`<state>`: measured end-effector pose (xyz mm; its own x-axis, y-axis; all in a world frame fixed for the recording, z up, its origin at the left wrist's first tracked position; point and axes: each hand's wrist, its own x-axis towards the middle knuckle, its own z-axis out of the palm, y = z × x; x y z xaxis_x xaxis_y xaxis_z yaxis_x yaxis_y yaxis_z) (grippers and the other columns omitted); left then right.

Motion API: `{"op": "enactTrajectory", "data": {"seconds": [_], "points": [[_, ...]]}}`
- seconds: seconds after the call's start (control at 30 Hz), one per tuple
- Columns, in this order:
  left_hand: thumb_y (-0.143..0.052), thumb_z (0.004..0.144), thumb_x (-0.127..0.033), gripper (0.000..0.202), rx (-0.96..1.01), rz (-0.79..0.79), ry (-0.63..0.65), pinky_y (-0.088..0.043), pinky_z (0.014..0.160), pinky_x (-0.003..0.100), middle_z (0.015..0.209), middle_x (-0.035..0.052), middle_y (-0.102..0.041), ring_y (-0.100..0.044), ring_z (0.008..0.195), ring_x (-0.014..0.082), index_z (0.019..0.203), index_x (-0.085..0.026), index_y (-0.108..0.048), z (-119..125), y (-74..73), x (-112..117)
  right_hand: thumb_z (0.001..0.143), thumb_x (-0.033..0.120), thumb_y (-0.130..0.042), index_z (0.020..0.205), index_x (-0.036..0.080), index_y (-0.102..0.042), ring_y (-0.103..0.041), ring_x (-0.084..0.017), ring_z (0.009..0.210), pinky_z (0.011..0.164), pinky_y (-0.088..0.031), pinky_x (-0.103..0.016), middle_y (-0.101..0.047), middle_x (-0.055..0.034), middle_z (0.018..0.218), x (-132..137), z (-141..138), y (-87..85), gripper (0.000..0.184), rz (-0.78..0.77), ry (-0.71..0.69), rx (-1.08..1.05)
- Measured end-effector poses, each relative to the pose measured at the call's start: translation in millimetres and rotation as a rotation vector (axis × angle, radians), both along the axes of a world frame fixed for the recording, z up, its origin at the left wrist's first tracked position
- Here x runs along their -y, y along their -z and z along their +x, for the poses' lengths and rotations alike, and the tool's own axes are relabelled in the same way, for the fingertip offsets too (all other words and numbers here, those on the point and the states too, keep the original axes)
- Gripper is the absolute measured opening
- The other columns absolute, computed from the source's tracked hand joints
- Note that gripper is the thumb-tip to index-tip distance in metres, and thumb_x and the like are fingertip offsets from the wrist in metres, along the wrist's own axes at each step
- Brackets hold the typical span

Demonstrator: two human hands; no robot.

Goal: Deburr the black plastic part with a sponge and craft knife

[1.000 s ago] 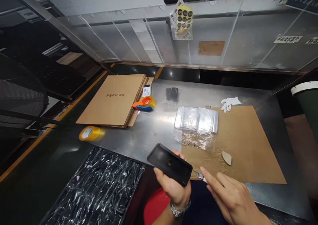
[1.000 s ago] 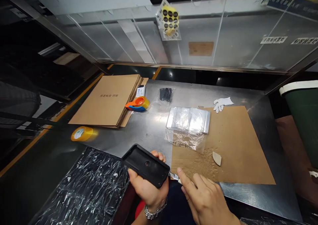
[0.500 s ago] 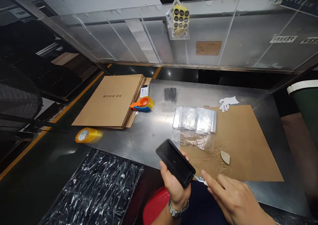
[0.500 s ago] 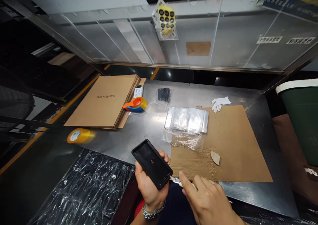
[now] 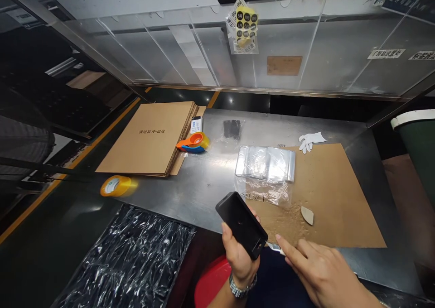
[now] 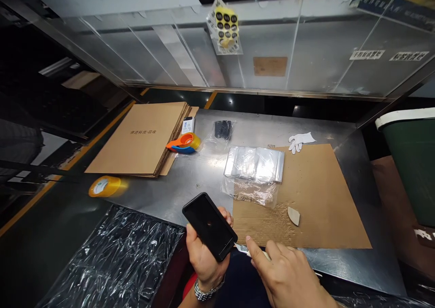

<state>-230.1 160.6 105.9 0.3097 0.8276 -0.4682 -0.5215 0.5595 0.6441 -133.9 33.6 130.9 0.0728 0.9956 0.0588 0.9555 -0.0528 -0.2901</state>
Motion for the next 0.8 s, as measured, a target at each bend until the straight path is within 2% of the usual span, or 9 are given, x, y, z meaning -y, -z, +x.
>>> {"op": "enactTrajectory", "data": {"seconds": [0.27,0.43,0.6,0.8], "points": [[-0.057,0.066,-0.058,0.047,-0.049,-0.086,0.06,-0.046,0.052,0.024,0.072,0.0052,-0.062,-0.056,0.061,0.0147,0.082,-0.015,-0.065,-1.6,-2.7,-1.1,0.096,0.023,-0.02,0.12,0.014,-0.048,-0.053,-0.012,0.048,0.042,-0.033,-0.023,-0.054,-0.0005,0.06,-2.3,4.5,1.2,0.038,-0.003,-0.008,0.01],[-0.055,0.068,-0.058,0.048,-0.051,-0.182,0.145,-0.046,0.051,0.021,0.071,0.0057,-0.062,-0.056,0.061,0.0137,0.081,-0.014,-0.065,-0.9,-4.9,-5.8,0.096,0.023,-0.024,0.119,0.013,-0.047,-0.056,-0.012,0.053,0.045,-0.037,-0.022,-0.058,-0.0008,0.064,-0.5,8.7,-1.6,0.034,-0.008,-0.015,-0.151],[-0.053,0.07,-0.058,0.048,-0.086,-0.243,0.211,-0.043,0.047,0.02,0.068,0.0054,-0.061,-0.054,0.057,0.0124,0.08,-0.012,-0.064,1.6,-9.2,-6.7,0.095,0.022,-0.023,0.096,0.018,-0.053,-0.058,-0.013,0.053,0.048,-0.036,-0.024,-0.058,0.0007,0.063,0.3,8.7,-3.6,0.03,-0.138,0.036,-0.27],[-0.054,0.071,-0.056,0.047,-0.105,-0.277,0.258,-0.045,0.052,0.021,0.067,0.0066,-0.063,-0.056,0.058,0.0128,0.078,-0.011,-0.066,4.0,-10.7,-9.5,0.094,0.022,-0.027,0.081,0.022,-0.048,-0.05,-0.014,0.042,0.043,-0.024,-0.027,-0.057,0.0031,0.057,-1.5,6.9,-4.2,0.025,-0.242,0.029,-0.192]]}}
